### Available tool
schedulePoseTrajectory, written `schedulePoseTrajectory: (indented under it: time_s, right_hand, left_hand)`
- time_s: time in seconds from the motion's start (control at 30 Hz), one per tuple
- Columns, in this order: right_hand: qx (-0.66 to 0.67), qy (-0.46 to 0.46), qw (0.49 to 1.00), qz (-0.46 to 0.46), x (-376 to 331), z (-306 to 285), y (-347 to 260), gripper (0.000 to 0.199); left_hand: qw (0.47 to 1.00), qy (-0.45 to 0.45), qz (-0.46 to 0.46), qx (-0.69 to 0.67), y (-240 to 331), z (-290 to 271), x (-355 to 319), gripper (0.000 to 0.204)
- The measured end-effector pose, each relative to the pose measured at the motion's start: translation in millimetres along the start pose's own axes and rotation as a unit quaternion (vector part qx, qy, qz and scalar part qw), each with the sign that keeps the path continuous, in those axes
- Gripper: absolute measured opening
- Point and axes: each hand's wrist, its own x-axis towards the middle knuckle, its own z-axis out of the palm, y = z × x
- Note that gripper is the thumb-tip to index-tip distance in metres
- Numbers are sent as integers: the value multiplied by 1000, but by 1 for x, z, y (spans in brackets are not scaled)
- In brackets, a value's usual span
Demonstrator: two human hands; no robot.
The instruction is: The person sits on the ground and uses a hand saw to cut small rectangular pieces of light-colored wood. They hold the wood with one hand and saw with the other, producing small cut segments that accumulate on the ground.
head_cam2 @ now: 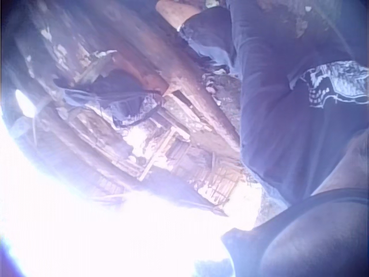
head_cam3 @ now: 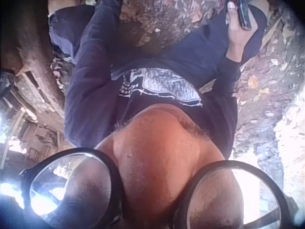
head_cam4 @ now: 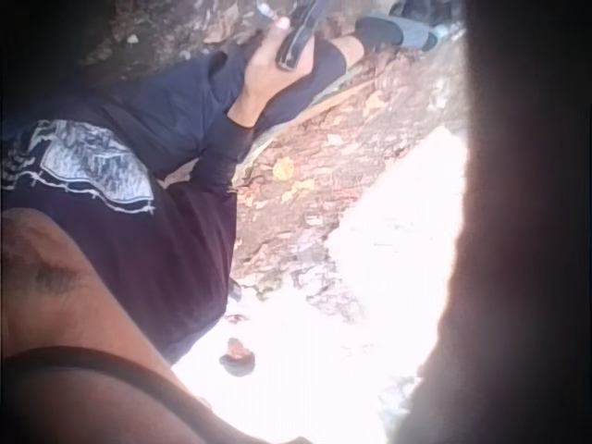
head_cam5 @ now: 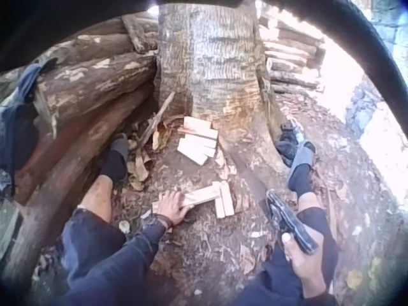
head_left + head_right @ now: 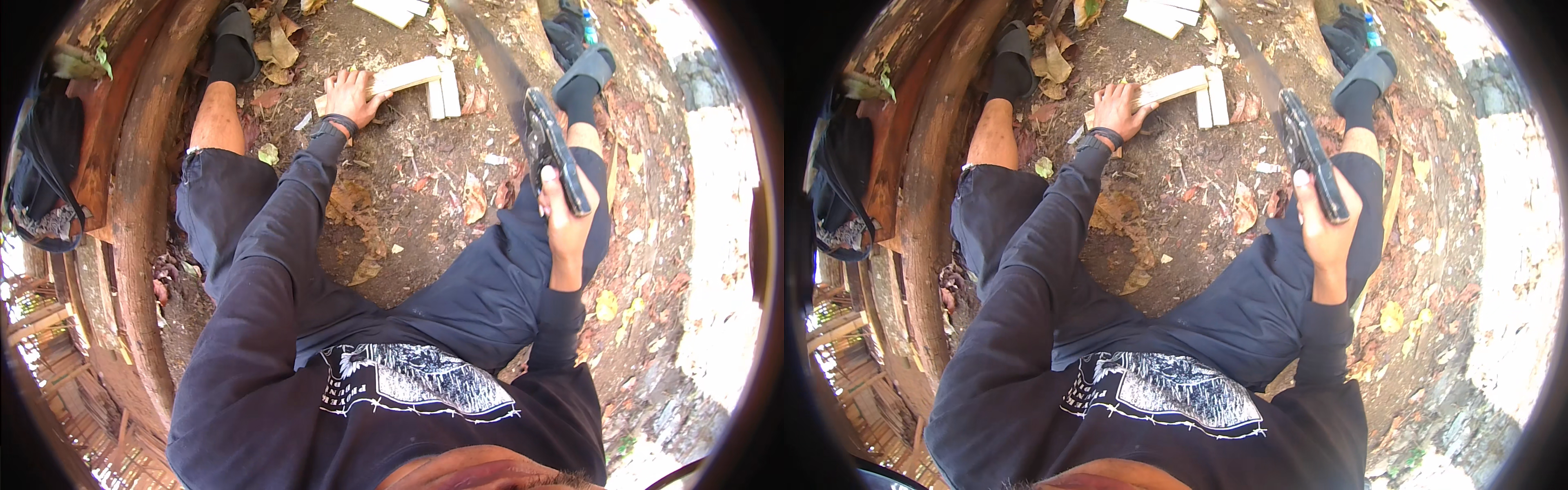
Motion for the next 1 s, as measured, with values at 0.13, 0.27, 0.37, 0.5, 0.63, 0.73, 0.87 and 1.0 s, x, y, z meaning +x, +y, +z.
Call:
schedulePoseTrajectory:
  time_s: [0.13,0.27,0.37,0.5,0.63,0.73,0.87,1.0]
  right_hand:
    - [31,-18,999,11,-15,13,-1,14]
    - [34,-25,999,26,-29,31,-5,15]
    - [35,-49,998,22,-38,42,5,16]
    - [35,-46,998,28,-42,39,6,16]
    - [61,-36,997,32,-42,44,-6,18]
    - [67,-28,997,24,-41,52,-16,18]
    - [40,13,998,44,-65,71,-14,16]
    - [25,12,999,41,-85,91,12,17]
  left_hand:
    - [1000,13,-23,-12,17,5,14,70]
    - [1000,-25,14,8,19,6,10,75]
    - [999,-44,1,-17,-6,15,5,75]
    - [996,3,-4,-91,22,-8,10,50]
    - [996,50,7,-71,20,-17,20,33]
    - [999,14,5,-32,9,-14,22,37]
    - [992,-107,-55,-23,22,-25,31,49]
    - [999,14,-9,-47,10,-10,11,50]
